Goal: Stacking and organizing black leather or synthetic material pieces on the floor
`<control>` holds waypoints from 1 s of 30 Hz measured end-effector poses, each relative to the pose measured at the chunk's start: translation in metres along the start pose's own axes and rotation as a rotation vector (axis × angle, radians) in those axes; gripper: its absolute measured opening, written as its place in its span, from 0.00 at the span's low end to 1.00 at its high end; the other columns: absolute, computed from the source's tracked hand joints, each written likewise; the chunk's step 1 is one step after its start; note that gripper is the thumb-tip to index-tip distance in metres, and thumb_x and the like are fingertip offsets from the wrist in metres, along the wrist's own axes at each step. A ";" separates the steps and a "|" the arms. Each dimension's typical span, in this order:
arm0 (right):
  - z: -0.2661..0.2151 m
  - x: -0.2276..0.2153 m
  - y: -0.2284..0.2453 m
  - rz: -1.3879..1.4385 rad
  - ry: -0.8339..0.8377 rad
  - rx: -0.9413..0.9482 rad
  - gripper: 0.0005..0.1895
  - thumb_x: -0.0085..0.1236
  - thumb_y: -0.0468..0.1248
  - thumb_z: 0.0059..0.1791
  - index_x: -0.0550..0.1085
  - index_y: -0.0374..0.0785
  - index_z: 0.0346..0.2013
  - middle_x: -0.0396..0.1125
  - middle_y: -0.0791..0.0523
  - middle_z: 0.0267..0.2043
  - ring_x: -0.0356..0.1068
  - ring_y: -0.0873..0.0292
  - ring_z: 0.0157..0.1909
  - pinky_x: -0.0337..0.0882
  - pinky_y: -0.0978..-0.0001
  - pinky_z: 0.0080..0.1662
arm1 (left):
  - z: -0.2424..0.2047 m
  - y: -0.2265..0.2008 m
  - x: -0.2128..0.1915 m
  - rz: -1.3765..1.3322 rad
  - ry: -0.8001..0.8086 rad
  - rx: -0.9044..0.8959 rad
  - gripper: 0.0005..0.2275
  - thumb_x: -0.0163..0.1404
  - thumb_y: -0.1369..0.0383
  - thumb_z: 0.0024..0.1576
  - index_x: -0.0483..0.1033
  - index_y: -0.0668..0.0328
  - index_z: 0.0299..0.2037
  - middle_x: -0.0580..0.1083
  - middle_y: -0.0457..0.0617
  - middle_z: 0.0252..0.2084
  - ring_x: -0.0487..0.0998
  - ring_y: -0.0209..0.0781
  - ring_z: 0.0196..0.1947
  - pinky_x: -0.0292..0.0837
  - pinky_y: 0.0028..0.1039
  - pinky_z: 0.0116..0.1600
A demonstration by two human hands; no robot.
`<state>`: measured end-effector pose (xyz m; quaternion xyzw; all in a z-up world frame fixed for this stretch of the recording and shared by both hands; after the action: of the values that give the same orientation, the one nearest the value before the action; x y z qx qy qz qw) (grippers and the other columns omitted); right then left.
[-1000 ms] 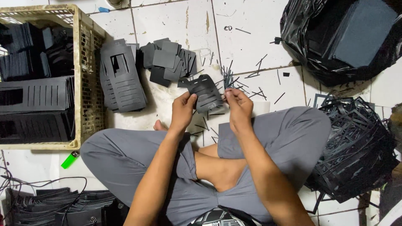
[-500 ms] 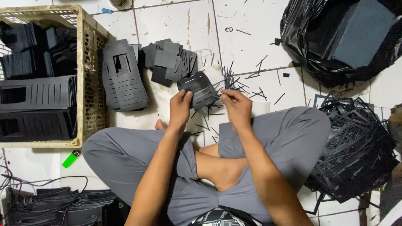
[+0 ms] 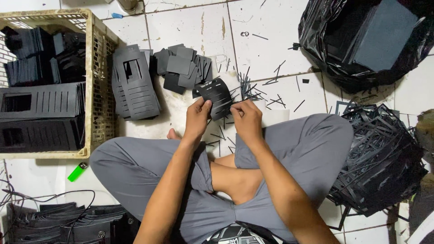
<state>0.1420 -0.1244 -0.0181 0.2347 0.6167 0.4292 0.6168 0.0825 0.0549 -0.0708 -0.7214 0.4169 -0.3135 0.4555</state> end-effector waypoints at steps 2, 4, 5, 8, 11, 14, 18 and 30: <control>-0.003 0.002 0.004 -0.014 0.033 0.003 0.04 0.66 0.31 0.45 0.79 0.41 0.33 0.70 0.54 0.31 0.73 0.52 0.33 0.74 0.64 0.38 | 0.002 0.006 0.003 0.029 0.039 0.018 0.13 0.46 0.69 0.67 0.77 0.68 0.56 0.77 0.52 0.31 0.75 0.33 0.30 0.76 0.27 0.37; -0.003 0.002 0.011 -0.027 0.066 0.005 0.02 0.64 0.32 0.46 0.78 0.39 0.34 0.70 0.52 0.31 0.74 0.50 0.35 0.74 0.61 0.39 | 0.002 0.007 0.007 0.059 0.077 0.036 0.13 0.46 0.68 0.67 0.76 0.69 0.57 0.79 0.56 0.32 0.75 0.34 0.30 0.77 0.30 0.37; -0.003 0.001 0.013 -0.038 0.069 0.031 0.02 0.62 0.31 0.48 0.77 0.37 0.35 0.69 0.51 0.33 0.74 0.47 0.36 0.74 0.59 0.41 | 0.001 0.007 0.009 0.060 0.074 0.039 0.13 0.47 0.68 0.67 0.77 0.68 0.56 0.78 0.55 0.31 0.74 0.33 0.30 0.76 0.29 0.37; -0.002 0.004 0.002 -0.062 0.098 0.067 0.04 0.60 0.33 0.49 0.75 0.36 0.37 0.69 0.50 0.35 0.74 0.45 0.39 0.74 0.57 0.42 | -0.001 0.007 0.011 0.011 0.075 0.008 0.14 0.47 0.68 0.67 0.76 0.68 0.58 0.79 0.57 0.37 0.77 0.38 0.36 0.77 0.33 0.42; -0.004 0.008 -0.005 -0.111 0.143 0.076 0.04 0.60 0.35 0.49 0.76 0.37 0.36 0.70 0.51 0.33 0.75 0.46 0.39 0.75 0.59 0.41 | -0.003 0.018 0.010 -0.062 0.095 -0.061 0.16 0.45 0.66 0.68 0.72 0.68 0.62 0.79 0.62 0.47 0.80 0.46 0.46 0.77 0.42 0.52; -0.005 0.009 -0.002 -0.146 0.155 0.089 0.05 0.59 0.34 0.48 0.75 0.37 0.36 0.70 0.50 0.33 0.75 0.45 0.40 0.75 0.57 0.42 | 0.008 0.052 0.008 -0.101 0.113 -0.097 0.18 0.45 0.64 0.69 0.69 0.68 0.65 0.77 0.63 0.53 0.78 0.51 0.53 0.73 0.47 0.58; -0.005 0.008 0.003 -0.112 0.141 0.101 0.06 0.57 0.33 0.47 0.74 0.37 0.39 0.70 0.50 0.35 0.74 0.44 0.42 0.75 0.55 0.43 | 0.005 0.046 0.013 -0.152 0.109 -0.099 0.20 0.43 0.64 0.70 0.66 0.70 0.67 0.73 0.67 0.59 0.74 0.55 0.60 0.68 0.51 0.63; -0.005 0.005 0.008 -0.091 0.102 0.045 0.09 0.61 0.35 0.50 0.77 0.34 0.43 0.72 0.51 0.36 0.76 0.49 0.40 0.77 0.61 0.39 | 0.002 0.037 0.014 0.035 0.162 -0.001 0.23 0.56 0.64 0.63 0.69 0.64 0.66 0.74 0.64 0.58 0.75 0.57 0.59 0.73 0.49 0.60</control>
<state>0.1345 -0.1170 -0.0150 0.1979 0.6670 0.3980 0.5979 0.0788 0.0345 -0.1049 -0.6867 0.4651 -0.3625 0.4251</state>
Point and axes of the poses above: each hand's wrist, its own z-axis towards the middle knuckle, its own x-axis out of the palm, y = z × x, the point moved 8 cm from there along z, towards the middle knuckle
